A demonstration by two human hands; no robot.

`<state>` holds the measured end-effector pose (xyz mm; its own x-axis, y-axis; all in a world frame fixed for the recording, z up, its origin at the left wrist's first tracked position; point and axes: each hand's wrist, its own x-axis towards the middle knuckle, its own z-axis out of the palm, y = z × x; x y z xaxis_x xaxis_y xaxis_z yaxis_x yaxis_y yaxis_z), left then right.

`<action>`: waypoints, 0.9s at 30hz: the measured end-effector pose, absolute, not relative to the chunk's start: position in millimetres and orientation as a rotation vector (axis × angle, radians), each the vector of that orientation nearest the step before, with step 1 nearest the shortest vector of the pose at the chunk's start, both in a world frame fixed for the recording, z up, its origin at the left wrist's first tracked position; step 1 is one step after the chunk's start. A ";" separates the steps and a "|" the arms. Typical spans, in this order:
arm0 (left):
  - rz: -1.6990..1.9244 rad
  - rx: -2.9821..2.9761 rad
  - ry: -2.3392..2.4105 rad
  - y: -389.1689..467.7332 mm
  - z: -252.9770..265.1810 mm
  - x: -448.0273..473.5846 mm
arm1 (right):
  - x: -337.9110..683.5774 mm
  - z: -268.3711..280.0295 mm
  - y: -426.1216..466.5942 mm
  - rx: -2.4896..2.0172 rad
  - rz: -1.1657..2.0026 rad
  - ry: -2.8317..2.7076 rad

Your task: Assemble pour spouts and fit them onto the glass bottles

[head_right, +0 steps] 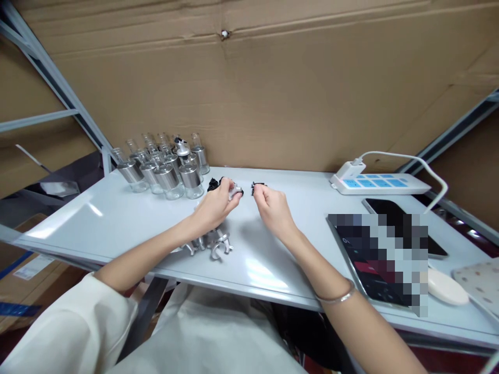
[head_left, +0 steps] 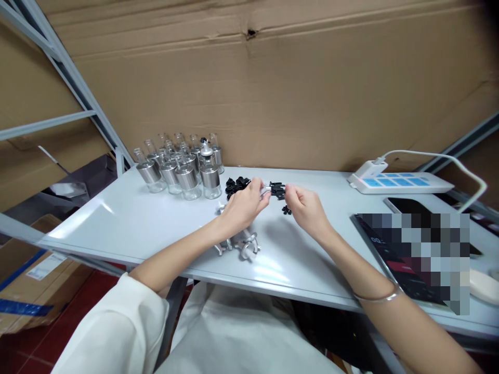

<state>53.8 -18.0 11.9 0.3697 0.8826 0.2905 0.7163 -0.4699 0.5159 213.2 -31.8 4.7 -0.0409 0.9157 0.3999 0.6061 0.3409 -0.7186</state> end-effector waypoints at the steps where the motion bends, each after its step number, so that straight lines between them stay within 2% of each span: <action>1: 0.793 2.316 1.361 -17.4 11.5 52.5 | 214.4 3.8 -30.2 -1.320 0.489 -1.749; 8: 0.837 2.088 0.989 -21.1 11.6 36.3 | 222.5 3.7 -23.2 -1.109 0.677 -1.584; 12: 0.815 2.012 0.861 -22.6 9.7 29.8 | 228.6 8.0 -22.9 -1.036 0.602 -1.481; 27: 0.758 2.108 0.819 -24.1 3.2 33.3 | 219.4 5.7 -35.8 -0.820 0.513 -1.693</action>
